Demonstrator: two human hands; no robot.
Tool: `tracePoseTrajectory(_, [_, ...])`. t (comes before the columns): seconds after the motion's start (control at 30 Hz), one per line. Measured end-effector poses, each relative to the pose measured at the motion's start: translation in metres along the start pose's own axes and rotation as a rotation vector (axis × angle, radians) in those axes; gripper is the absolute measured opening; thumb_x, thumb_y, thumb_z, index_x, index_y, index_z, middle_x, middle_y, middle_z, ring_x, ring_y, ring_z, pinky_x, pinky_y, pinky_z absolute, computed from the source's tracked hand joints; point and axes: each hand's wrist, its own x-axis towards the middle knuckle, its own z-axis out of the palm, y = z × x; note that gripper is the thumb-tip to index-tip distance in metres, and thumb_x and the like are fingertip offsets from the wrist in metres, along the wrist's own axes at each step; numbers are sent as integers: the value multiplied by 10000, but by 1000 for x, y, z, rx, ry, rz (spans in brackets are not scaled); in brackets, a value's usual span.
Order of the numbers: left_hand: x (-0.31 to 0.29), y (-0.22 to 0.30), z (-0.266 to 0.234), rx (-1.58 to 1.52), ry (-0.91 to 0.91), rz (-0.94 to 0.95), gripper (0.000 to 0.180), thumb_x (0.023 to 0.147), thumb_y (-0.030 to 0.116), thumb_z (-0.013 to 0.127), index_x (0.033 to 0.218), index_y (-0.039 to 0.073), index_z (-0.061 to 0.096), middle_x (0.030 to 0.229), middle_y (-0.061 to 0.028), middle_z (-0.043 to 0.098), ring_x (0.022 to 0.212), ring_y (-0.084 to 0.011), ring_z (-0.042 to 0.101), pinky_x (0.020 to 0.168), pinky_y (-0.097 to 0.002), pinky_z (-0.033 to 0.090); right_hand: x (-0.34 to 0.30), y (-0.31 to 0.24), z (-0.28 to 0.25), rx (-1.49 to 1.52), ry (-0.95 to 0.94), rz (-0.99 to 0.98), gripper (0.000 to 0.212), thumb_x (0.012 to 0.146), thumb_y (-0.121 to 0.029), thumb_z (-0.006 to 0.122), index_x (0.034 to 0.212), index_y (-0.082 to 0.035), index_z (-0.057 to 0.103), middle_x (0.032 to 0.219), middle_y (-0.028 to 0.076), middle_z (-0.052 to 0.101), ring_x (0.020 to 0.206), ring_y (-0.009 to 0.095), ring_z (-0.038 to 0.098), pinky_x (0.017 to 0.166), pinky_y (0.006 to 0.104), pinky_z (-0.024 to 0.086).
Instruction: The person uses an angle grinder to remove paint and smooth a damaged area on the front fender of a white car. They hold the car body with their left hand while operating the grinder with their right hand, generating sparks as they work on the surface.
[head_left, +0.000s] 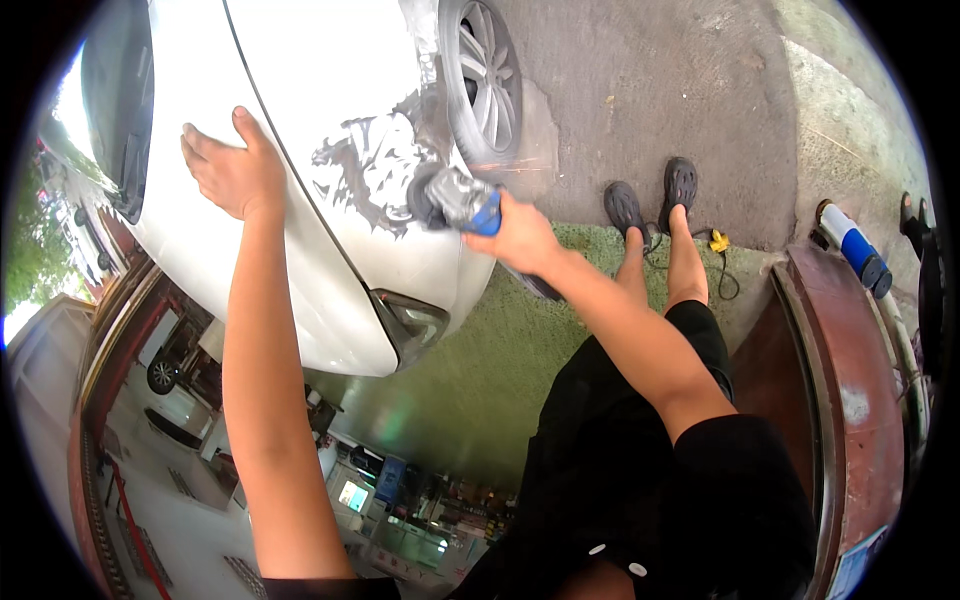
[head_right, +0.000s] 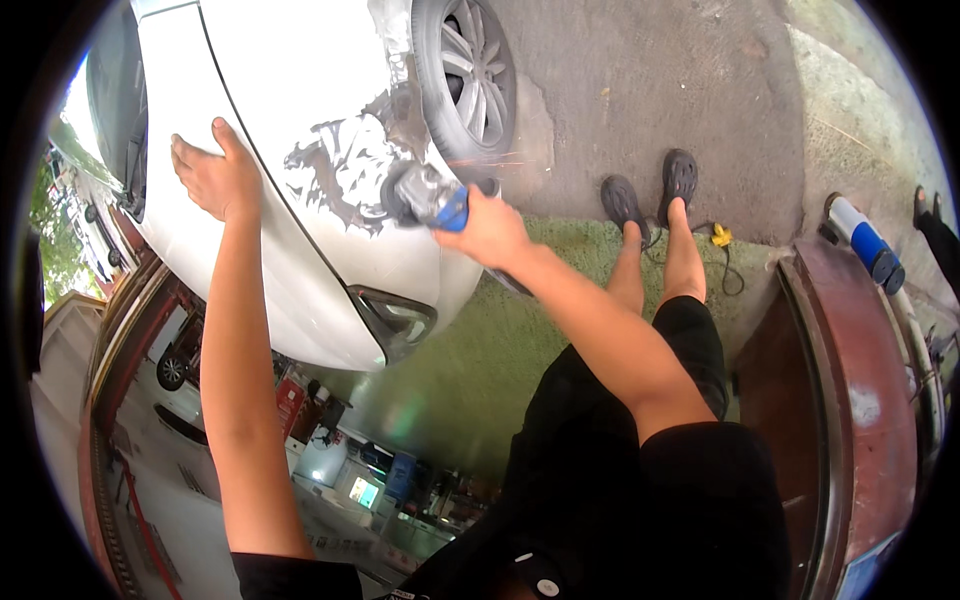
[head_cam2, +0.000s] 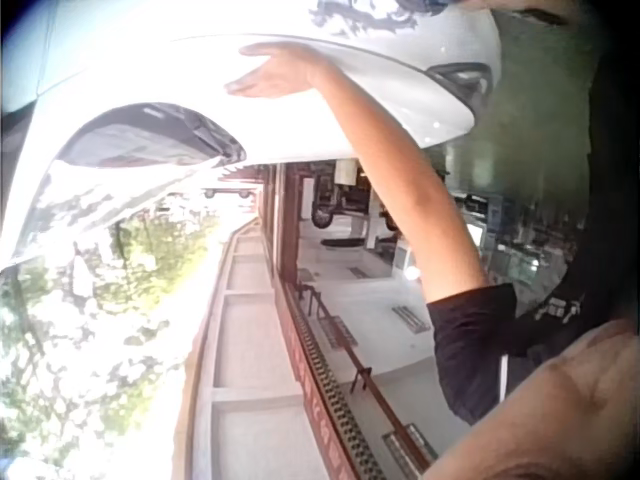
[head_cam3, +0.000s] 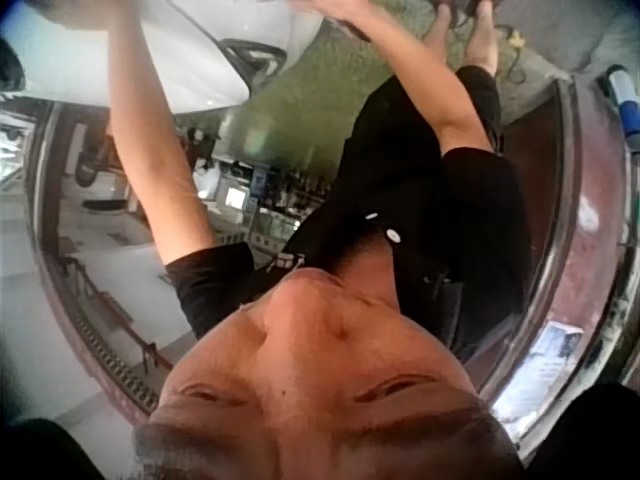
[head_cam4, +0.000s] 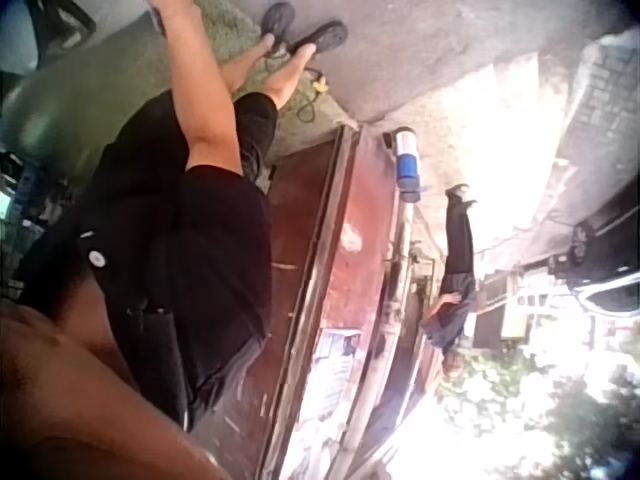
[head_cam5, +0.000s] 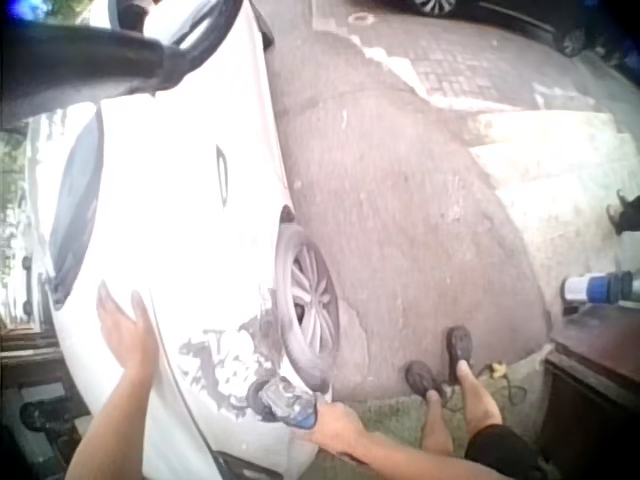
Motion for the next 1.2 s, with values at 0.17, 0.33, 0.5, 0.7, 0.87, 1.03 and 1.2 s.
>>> tracePoseTrajectory(0.17, [1,-6,1,8,13,11,900,1044,609,527,1639,-34,323,1668,-267,370,1557,-413,356,1260,-532,307,18,-19,-19,-18,20,-53,860,785,-612,824,1294,31,563,1073,296,755,1022,460,746,910,534,596])
tracePoseTrajectory(0.33, [-2,-4,0,10,-1,-9,894,1045,603,528,1634,-41,332,1663,-270,374,1560,-413,353,1263,-531,305,12,-2,-11,-15,13,-61,853,793,-604,824,1308,24,564,1071,288,757,1024,456,746,915,527,593])
tracePoseTrajectory(0.5, [-1,-3,-2,5,-4,9,895,1046,602,524,1637,-39,322,1666,-274,363,1558,-418,352,1262,-538,303,19,1,-23,53,34,-12,830,805,-540,860,1348,19,573,1076,285,761,1039,468,742,936,512,581])
tracePoseTrajectory(0.7, [0,-1,-2,9,-18,-13,896,1049,607,517,1640,-37,316,1670,-269,360,1558,-420,351,1257,-539,310,18,-1,-25,0,17,4,821,803,-531,874,1340,19,583,1105,285,760,1049,465,743,948,497,582])
tracePoseTrajectory(0.87, [3,-1,-1,12,7,8,884,1051,596,517,1639,-35,324,1665,-263,373,1554,-415,362,1257,-531,317,34,10,-30,170,-8,-63,873,783,-544,882,1388,7,579,1179,265,755,1116,434,736,997,491,573])
tracePoseTrajectory(1.03, [-2,0,-3,59,-12,-15,879,1052,583,523,1635,-44,325,1666,-261,374,1556,-409,360,1258,-529,319,29,31,-26,211,-40,-176,890,803,-494,903,1467,-9,562,1267,238,738,1203,389,717,1056,437,549])
tracePoseTrajectory(1.2, [1,-1,-1,22,-12,3,875,1053,577,521,1638,-42,319,1677,-257,358,1565,-408,345,1265,-528,308,54,17,-46,264,-9,-123,846,807,-517,890,1404,1,588,1208,234,753,1132,387,739,1006,449,571])
